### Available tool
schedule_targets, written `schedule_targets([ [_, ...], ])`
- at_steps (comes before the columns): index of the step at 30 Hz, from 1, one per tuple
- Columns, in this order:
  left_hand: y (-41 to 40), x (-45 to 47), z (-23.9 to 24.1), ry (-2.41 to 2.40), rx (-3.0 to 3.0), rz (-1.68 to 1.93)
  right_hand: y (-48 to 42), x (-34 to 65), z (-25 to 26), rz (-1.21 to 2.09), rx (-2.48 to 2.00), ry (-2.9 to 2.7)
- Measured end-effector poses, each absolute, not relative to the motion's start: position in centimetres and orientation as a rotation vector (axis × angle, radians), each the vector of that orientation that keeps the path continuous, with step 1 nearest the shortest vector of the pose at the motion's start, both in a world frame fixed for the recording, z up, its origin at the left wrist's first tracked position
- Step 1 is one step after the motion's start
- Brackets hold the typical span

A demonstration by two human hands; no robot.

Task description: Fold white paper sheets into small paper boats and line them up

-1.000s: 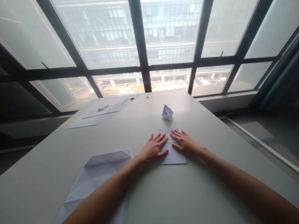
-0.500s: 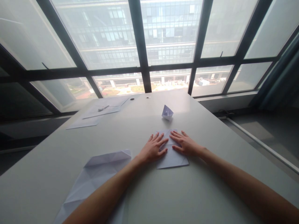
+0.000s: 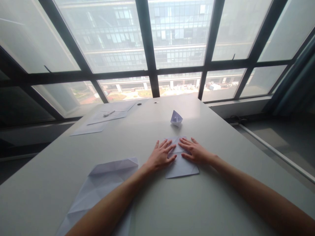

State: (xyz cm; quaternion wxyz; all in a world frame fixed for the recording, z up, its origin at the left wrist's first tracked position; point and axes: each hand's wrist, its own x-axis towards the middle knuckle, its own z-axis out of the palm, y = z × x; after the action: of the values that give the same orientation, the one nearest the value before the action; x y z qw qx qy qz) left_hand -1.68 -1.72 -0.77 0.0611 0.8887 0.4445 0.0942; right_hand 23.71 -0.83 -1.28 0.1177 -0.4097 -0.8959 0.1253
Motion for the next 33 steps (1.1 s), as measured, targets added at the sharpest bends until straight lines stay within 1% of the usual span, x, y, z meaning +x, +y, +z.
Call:
schedule_targets([
  [12, -1.57, -1.74, -1.01, 1.371, 2.673, 0.231, -0.88, 23.69, -1.38, 0.365, -1.193, -2.62],
  [20, -1.31, -2.26, -0.57, 1.273, 2.654, 0.169, -0.62, 23.83, -1.79, 0.374, -1.167, -2.602],
  [29, -1.33, -2.25, -0.74, 1.246, 2.669, 0.259, -0.61, 23.77, -1.8, 0.393, -1.167, -2.582],
  [33, -1.31, -2.24, -0.73, 1.211, 2.66, 0.241, -0.67, 23.79, -1.77, 0.407, -1.164, -2.577],
])
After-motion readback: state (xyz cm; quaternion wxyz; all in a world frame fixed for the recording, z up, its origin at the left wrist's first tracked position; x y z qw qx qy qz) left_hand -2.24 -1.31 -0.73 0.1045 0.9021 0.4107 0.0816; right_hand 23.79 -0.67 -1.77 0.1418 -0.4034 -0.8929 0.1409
